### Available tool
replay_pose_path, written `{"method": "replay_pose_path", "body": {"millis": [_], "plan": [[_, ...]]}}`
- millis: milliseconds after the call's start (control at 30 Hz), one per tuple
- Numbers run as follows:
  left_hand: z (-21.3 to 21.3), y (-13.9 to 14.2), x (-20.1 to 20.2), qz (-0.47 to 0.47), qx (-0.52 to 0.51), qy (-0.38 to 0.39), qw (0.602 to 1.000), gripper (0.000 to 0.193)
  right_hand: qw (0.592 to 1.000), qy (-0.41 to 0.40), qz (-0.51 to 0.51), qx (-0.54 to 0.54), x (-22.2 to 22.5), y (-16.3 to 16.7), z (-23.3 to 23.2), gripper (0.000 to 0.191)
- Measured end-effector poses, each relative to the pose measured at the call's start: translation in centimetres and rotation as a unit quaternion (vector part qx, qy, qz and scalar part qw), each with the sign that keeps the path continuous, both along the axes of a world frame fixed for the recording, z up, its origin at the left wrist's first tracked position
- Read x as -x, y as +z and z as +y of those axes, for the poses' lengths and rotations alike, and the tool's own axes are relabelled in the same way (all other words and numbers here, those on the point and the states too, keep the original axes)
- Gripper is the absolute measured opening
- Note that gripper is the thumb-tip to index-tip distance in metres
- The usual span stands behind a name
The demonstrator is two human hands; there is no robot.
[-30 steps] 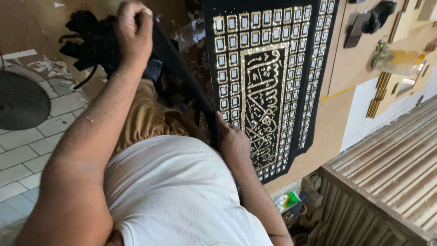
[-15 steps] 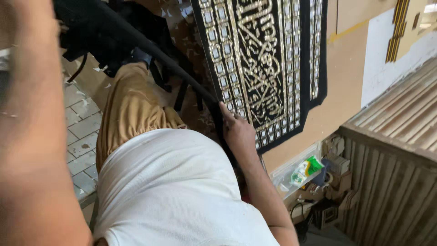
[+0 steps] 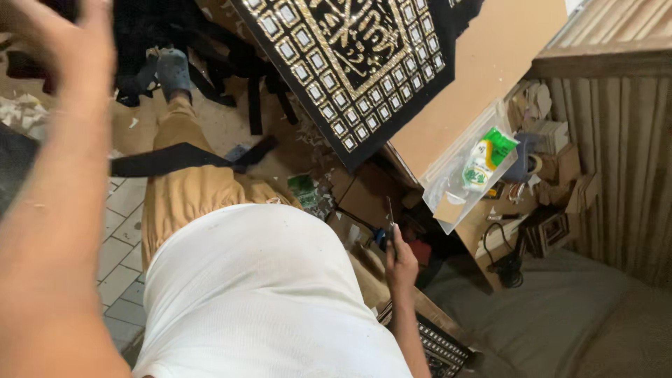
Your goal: The person trims excess black fabric from the edges of decorative embroidered panels using scissors, working around the border of each panel by hand. They reposition and stack the panels on the work table as they finish trimming each edge.
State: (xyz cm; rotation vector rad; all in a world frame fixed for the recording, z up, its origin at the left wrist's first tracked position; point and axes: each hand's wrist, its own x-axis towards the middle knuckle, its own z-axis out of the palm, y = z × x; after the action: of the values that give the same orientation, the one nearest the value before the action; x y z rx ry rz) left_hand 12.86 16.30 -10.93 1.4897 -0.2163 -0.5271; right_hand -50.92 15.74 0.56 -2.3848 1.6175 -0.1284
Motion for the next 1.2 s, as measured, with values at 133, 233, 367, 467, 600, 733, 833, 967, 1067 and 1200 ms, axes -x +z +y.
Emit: {"method": "replay_pose_path", "body": {"millis": [133,233,367,467,600,733,833,967,1067,1200], "plan": [[-7.3,0.1,16.7,-0.007,0.101,-0.114,0.988,0.130,0.996,-0.063,-0.067,-0.012,-2.3,-1.9,4.6,0.052],[-9.2,0.7,24.6,0.051,0.056,-0.176,0.982,0.128,0.990,-0.118,-0.067,-0.035,-4.4,-1.3,8.2,0.050],[-8.9,2.4,26.2,0.144,-0.023,-0.261,0.954,0.127,0.978,-0.151,-0.140,-0.045,-5.4,0.3,11.5,0.052],[-9.3,3.7,20.7,0.107,-0.027,-0.396,0.912,0.128,0.972,-0.198,-0.122,-0.038,-5.6,0.3,11.8,0.050],[-11.3,3.0,9.6,-0.052,-0.134,-0.460,0.876,0.099,0.974,-0.178,-0.138,0.027,-6.6,-0.6,9.3,0.046],[-11.7,2.5,1.7,-0.272,-0.113,-0.322,0.900,0.039,0.985,-0.129,-0.094,0.059,-9.5,-0.2,4.0,0.045],[-11.0,3.4,-2.0,-0.205,-0.076,-0.294,0.931,0.031,0.986,-0.081,-0.119,0.088,-13.4,1.2,-0.2,0.044],[-9.9,3.4,-4.6,-0.147,-0.092,-0.286,0.942,0.026,0.979,0.027,-0.161,0.121,-21.0,2.8,-5.4,0.043],[-9.4,2.8,-5.3,0.049,-0.051,-0.258,0.963,0.020,0.974,0.086,-0.191,0.087,-28.0,3.4,-8.3,0.042],[-9.3,1.9,-6.0,0.115,-0.014,-0.250,0.961,0.016,0.962,0.174,-0.211,0.013,-37.4,3.3,-10.7,0.045]]}}
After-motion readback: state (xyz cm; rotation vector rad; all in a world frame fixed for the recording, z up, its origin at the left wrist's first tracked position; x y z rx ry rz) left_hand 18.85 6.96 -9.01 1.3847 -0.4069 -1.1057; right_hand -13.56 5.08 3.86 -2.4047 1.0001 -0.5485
